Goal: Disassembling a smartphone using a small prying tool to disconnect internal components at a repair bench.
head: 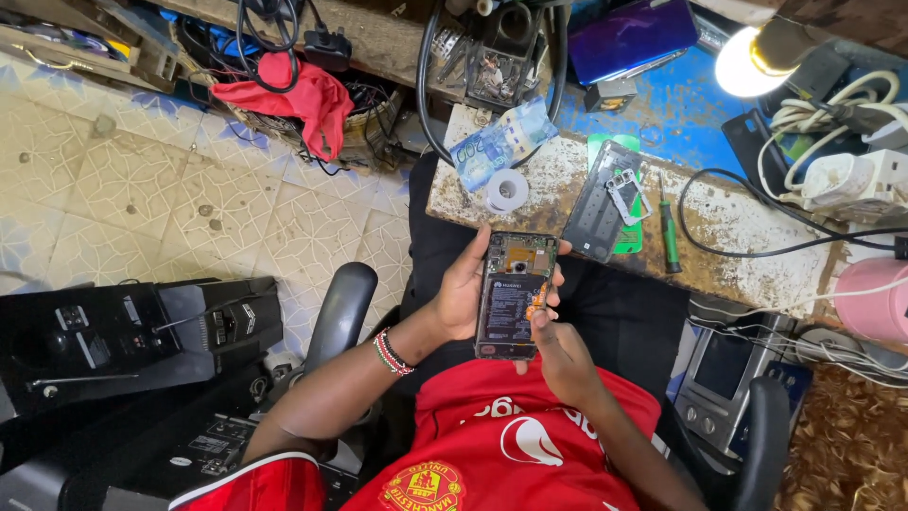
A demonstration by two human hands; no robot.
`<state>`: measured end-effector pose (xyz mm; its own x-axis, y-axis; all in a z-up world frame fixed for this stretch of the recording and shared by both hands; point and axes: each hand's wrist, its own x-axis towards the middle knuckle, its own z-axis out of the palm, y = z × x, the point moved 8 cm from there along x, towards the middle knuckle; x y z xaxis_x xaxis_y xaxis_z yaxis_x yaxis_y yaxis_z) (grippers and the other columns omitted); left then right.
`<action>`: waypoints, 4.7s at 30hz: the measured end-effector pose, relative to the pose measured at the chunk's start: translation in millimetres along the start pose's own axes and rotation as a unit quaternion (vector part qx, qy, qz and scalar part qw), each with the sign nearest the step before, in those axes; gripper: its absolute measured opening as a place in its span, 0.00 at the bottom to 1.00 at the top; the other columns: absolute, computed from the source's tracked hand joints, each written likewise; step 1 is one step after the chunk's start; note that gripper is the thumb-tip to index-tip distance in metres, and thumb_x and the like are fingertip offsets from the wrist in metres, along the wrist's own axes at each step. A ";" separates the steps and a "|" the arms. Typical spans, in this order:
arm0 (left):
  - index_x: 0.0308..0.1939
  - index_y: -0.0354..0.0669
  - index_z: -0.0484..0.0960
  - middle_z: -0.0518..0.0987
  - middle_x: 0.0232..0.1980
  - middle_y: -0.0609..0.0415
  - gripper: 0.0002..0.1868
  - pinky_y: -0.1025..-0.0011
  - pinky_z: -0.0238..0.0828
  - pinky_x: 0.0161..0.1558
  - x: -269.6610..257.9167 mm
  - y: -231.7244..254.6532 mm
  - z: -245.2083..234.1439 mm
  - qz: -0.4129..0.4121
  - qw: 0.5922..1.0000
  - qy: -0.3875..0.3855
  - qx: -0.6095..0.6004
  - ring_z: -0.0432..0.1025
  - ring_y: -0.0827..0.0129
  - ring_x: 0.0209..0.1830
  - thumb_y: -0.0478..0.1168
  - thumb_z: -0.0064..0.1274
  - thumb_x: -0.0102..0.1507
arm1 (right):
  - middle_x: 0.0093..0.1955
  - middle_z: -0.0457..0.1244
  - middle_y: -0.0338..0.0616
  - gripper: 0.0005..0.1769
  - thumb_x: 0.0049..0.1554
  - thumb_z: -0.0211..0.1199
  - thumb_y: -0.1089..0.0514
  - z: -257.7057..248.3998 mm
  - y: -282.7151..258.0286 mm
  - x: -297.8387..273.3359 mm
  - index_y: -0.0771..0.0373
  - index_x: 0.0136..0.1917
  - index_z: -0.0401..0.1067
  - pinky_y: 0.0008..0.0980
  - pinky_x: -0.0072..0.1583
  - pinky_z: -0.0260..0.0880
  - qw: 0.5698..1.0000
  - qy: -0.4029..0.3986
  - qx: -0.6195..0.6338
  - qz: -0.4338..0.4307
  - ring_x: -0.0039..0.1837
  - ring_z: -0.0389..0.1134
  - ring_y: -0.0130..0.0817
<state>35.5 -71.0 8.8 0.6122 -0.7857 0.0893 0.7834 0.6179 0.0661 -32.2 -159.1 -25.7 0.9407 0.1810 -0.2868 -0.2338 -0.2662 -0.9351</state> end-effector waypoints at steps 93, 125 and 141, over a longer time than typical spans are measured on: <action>0.66 0.28 0.70 0.76 0.66 0.41 0.22 0.59 0.80 0.67 -7.4 -39.3 119.6 0.109 0.913 0.139 0.368 0.76 0.54 0.66 0.40 0.49 0.72 | 0.39 0.68 0.40 0.25 0.65 0.53 0.43 -87.1 -87.3 -96.8 0.68 0.56 0.74 0.24 0.39 0.64 0.985 0.166 0.045 -0.032 0.32 0.61 0.21; 0.72 0.32 0.57 0.68 0.72 0.39 0.32 0.55 0.69 0.73 -6.5 -37.9 120.3 0.112 0.934 0.123 0.317 0.69 0.52 0.70 0.46 0.52 0.71 | 0.47 0.69 0.46 0.26 0.65 0.54 0.42 -92.6 -77.2 -85.2 0.69 0.54 0.73 0.27 0.46 0.71 0.981 0.187 0.034 -0.034 0.45 0.70 0.28; 0.76 0.25 0.59 0.65 0.72 0.23 0.62 0.37 0.69 0.61 -1.8 -140.4 33.0 -0.375 0.926 0.032 -0.015 0.69 0.39 0.63 0.79 0.24 0.60 | 0.46 0.73 0.37 0.17 0.67 0.50 0.49 -170.2 -118.5 -40.8 0.58 0.53 0.78 0.28 0.47 0.70 0.978 -0.049 -0.146 -0.138 0.42 0.74 0.28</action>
